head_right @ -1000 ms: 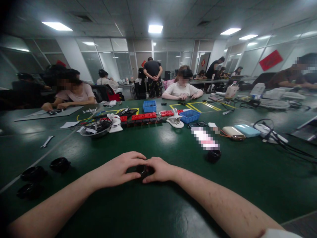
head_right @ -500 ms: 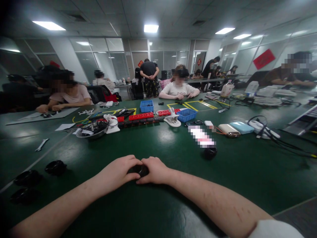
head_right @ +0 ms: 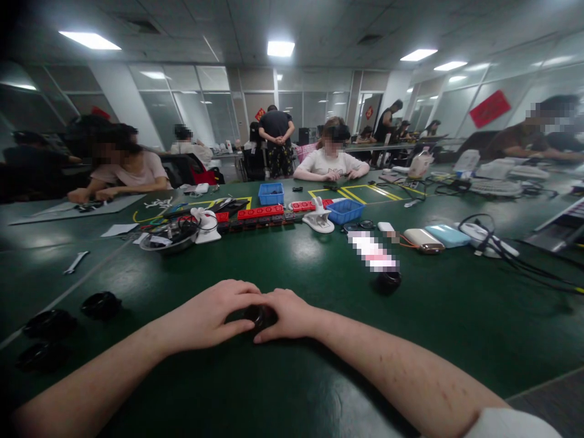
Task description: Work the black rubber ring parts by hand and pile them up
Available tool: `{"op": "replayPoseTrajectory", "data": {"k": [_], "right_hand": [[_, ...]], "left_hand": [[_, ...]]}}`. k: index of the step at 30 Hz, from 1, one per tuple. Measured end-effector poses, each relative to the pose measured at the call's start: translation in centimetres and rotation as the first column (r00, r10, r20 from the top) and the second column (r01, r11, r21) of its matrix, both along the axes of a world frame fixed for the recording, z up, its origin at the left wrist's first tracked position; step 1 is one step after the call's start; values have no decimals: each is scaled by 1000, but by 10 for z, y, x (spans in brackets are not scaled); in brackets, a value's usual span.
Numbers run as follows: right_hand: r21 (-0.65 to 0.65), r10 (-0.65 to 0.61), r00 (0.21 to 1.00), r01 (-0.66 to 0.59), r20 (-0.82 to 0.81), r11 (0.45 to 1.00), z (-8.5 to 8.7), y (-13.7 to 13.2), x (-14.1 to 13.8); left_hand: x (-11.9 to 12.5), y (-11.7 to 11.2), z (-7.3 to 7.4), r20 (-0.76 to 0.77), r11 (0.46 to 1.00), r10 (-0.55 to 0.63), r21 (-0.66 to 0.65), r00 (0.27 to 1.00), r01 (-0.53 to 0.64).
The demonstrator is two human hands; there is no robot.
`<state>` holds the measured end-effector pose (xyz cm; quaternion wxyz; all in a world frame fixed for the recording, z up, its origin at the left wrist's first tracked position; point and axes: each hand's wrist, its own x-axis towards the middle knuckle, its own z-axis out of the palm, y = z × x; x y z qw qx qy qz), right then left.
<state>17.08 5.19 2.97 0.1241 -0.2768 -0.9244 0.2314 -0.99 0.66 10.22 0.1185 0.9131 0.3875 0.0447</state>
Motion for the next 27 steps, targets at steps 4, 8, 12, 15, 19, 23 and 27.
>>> {"op": "replayPoseTrajectory", "data": {"k": [4,8,12,15,19,23,27], "right_hand": [[-30,53,999,-53,-5,998,-1,6,2],[-29,21,1000,-22,-3,999,-3,4,-1],[-9,-46,999,46,18,999,-3,-1,-3],[20,-105,994,104,37,994,-3,-5,-6],[86,-206,977,201,56,976,-6,-13,-13],[132,-232,971,223,58,966,-9,-17,-15],[89,-103,994,99,40,991,-6,-9,-8]], "left_hand": [[-7,6,-1,30,989,-114,-92,993,117],[-5,7,-3,-7,986,-112,-124,994,110],[5,1,-2,-115,998,18,-56,993,-24],[19,-5,-6,-207,980,201,35,957,-198],[35,-12,-19,-240,933,356,155,903,-326],[41,-15,-27,-225,907,404,228,887,-355],[31,-11,-23,-175,918,362,235,916,-319]]}}
